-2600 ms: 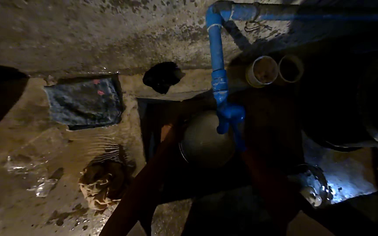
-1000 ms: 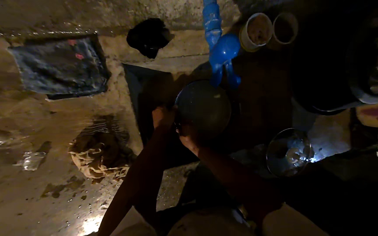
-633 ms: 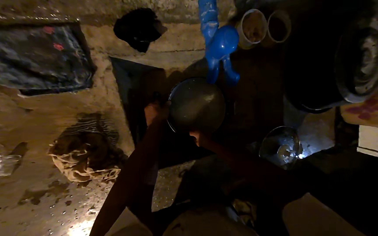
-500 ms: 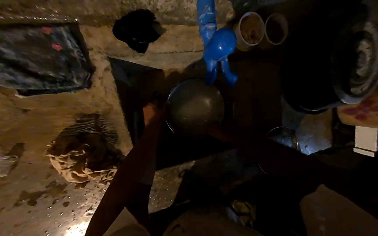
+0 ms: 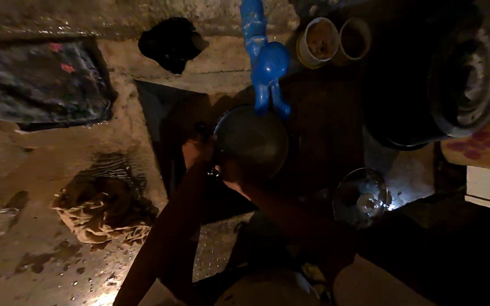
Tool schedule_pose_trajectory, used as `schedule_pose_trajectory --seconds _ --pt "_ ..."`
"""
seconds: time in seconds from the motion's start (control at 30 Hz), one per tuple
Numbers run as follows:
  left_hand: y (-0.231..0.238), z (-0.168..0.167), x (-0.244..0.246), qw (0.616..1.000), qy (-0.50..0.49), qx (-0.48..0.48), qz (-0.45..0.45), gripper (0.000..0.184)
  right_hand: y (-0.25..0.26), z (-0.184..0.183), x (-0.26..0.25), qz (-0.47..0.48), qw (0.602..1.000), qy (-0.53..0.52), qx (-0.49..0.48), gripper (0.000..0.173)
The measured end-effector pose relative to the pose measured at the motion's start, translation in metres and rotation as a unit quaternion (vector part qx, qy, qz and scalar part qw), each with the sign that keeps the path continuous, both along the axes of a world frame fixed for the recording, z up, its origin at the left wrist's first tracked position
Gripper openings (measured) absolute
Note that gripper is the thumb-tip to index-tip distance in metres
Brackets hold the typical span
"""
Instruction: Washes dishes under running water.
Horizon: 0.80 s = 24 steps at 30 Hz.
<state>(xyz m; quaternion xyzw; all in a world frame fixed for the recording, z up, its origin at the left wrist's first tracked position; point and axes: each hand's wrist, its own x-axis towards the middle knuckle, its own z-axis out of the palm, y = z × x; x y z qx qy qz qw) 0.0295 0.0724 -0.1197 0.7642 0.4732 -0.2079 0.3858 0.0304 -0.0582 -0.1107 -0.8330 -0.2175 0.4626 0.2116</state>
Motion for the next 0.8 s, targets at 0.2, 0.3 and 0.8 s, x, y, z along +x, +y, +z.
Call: schedule_pose_trajectory --seconds 0.2,0.3,0.8 --pt "-0.002 0.001 -0.005 0.999 -0.030 0.001 -0.020 0.048 -0.113 0.007 0.033 0.170 0.981 0.030 -0.090 0.038" --pt "-0.001 0.000 -0.008 0.999 -0.047 0.004 -0.023 0.047 -0.151 0.000 0.094 0.296 0.945 -0.114 -0.081 0.030" --pt "-0.005 -0.007 -0.015 0.995 -0.082 0.037 -0.045 0.045 -0.117 0.007 0.149 0.137 0.974 -0.160 -0.087 0.044"
